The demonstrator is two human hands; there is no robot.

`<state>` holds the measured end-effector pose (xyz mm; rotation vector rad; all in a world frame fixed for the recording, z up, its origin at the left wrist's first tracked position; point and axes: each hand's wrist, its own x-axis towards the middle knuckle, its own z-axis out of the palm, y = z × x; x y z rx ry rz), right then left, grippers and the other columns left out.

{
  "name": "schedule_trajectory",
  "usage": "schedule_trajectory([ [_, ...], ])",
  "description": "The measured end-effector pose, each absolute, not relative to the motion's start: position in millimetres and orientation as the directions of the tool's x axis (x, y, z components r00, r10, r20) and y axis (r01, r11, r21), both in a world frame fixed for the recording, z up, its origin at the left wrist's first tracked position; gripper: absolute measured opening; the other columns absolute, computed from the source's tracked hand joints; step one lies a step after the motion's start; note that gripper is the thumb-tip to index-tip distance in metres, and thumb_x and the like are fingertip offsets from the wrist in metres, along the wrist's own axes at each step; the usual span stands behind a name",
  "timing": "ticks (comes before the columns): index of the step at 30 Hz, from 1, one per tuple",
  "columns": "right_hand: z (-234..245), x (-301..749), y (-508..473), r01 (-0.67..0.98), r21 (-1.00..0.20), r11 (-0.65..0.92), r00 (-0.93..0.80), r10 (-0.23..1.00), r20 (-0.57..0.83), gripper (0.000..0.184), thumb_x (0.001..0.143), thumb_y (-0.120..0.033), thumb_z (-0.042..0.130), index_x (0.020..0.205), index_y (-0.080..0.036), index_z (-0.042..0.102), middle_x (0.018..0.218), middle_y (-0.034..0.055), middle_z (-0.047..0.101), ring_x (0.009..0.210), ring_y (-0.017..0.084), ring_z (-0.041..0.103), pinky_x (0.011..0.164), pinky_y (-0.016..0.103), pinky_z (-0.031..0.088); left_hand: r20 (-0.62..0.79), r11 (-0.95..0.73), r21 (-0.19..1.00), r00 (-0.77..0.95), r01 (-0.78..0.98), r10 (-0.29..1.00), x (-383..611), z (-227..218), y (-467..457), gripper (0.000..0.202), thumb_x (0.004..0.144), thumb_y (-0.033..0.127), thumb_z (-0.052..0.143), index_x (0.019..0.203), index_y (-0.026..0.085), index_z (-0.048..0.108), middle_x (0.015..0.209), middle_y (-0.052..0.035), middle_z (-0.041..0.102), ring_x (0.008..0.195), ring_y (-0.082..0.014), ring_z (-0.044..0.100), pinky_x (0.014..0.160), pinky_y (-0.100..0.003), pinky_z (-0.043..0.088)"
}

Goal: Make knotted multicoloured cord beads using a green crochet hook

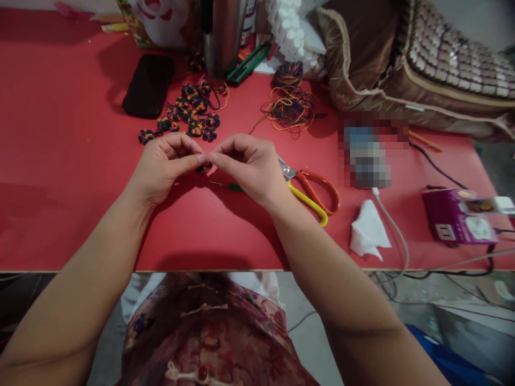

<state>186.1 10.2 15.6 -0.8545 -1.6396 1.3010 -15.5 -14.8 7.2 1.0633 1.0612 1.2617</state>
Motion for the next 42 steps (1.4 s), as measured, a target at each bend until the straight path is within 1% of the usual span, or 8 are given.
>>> schedule_trajectory([
  [7, 18.4, 188.0, 6.7, 0.032, -0.968, 0.250, -0.453, 0.867, 0.209, 0.033, 0.092, -0.051, 0.091, 0.080, -0.023, 0.081, 0.084, 0.0017, 0.077, 0.071, 0.014, 0.063, 0.062, 0.028, 0.050, -0.002, 0.007, 0.980, 0.025, -0.197, 1.000, -18.3, 4.7, -14.1, 0.035, 0.066, 0.036, 0.112, 0.074, 0.028, 0.080, 0.081, 0.0022, 0.082, 0.073, -0.0161, 0.074, 0.073, -0.034, 0.066],
  [10, 16.9, 188.6, 9.1, -0.071, -0.992, 0.109, -0.376, 0.918, 0.128, 0.044, 0.094, -0.068, 0.087, 0.091, -0.024, 0.081, 0.086, 0.0004, 0.077, 0.064, 0.012, 0.064, 0.056, 0.026, 0.050, 0.036, -0.035, 0.985, 0.006, -0.170, 0.999, -17.3, 6.1, -14.4, 0.035, 0.066, 0.036, 0.112, 0.073, 0.028, 0.079, 0.078, 0.0032, 0.080, 0.069, -0.0151, 0.073, 0.069, -0.034, 0.064],
  [12, 13.7, 186.5, 10.3, -0.142, -0.990, 0.004, -0.379, 0.924, 0.058, 0.046, 0.091, -0.069, 0.089, 0.102, -0.025, 0.079, 0.090, -0.0007, 0.077, 0.062, 0.011, 0.067, 0.054, 0.025, 0.053, 0.085, -0.085, 0.984, -0.004, -0.156, 0.996, -16.3, 6.0, -14.3, 0.034, 0.067, 0.035, 0.112, 0.075, 0.027, 0.080, 0.080, 0.0021, 0.080, 0.072, -0.0158, 0.074, 0.070, -0.034, 0.065],
  [15, 8.5, 181.6, 10.7, -0.181, -0.982, -0.056, -0.437, 0.899, 0.030, 0.041, 0.088, -0.057, 0.095, 0.102, -0.023, 0.075, 0.083, -0.0023, 0.076, 0.063, 0.012, 0.071, 0.055, 0.024, 0.056, 0.145, -0.145, 0.984, -0.011, -0.108, 0.989, -14.2, 5.8, -14.9, 0.029, 0.072, 0.030, 0.109, 0.081, 0.028, 0.081, 0.084, 0.0015, 0.080, 0.076, -0.0162, 0.074, 0.072, -0.034, 0.065],
  [22, 8.8, 180.1, 9.8, -0.176, -0.970, -0.168, -0.428, 0.900, -0.078, 0.025, 0.092, -0.032, 0.091, 0.088, -0.020, 0.070, 0.068, -0.0062, 0.069, 0.055, 0.008, 0.062, 0.051, 0.019, 0.049, 0.363, -0.349, 0.918, -0.044, 0.188, 0.931, -4.1, 9.8, -22.5, 0.010, 0.089, 0.024, 0.091, 0.087, 0.028, 0.082, 0.091, -0.0011, 0.080, 0.082, -0.0181, 0.073, 0.077, -0.037, 0.060],
  [28, 6.8, 179.4, 11.9, -0.228, -0.949, -0.217, -0.424, 0.900, -0.104, 0.013, 0.091, -0.016, 0.082, 0.086, -0.019, 0.071, 0.061, -0.0070, 0.067, 0.049, 0.008, 0.060, 0.047, 0.018, 0.048, 0.480, -0.457, 0.818, 0.024, 0.350, 0.877, -1.8, 10.5, -26.5, 0.015, 0.092, 0.014, 0.086, 0.088, 0.028, 0.080, 0.091, -0.0006, 0.077, 0.088, -0.0196, 0.072, 0.086, -0.036, 0.059],
  [36, 7.8, 186.5, 16.9, -0.207, -0.929, -0.308, -0.544, 0.825, -0.153, 0.039, 0.072, -0.040, 0.105, 0.085, -0.016, 0.078, 0.060, -0.0032, 0.071, 0.051, 0.009, 0.061, 0.047, 0.020, 0.052, 0.755, -0.695, 0.515, 0.120, 0.501, 0.645, -7.7, 1.5, -18.2, 0.010, 0.108, 0.029, 0.075, 0.100, 0.030, 0.081, 0.091, -0.0013, 0.083, 0.083, -0.0206, 0.077, 0.079, -0.040, 0.063],
  [42, 11.2, 189.2, 16.5, -0.165, -0.957, -0.237, -0.552, 0.826, -0.109, 0.040, 0.076, -0.045, 0.103, 0.088, -0.017, 0.076, 0.059, -0.0051, 0.068, 0.051, 0.009, 0.058, 0.048, 0.021, 0.049, 0.767, -0.728, 0.510, 0.142, 0.458, 0.626, -11.8, 0.3, -16.0, 0.008, 0.107, 0.028, 0.079, 0.102, 0.032, 0.083, 0.093, 0.0004, 0.084, 0.085, -0.0198, 0.078, 0.081, -0.040, 0.064],
])
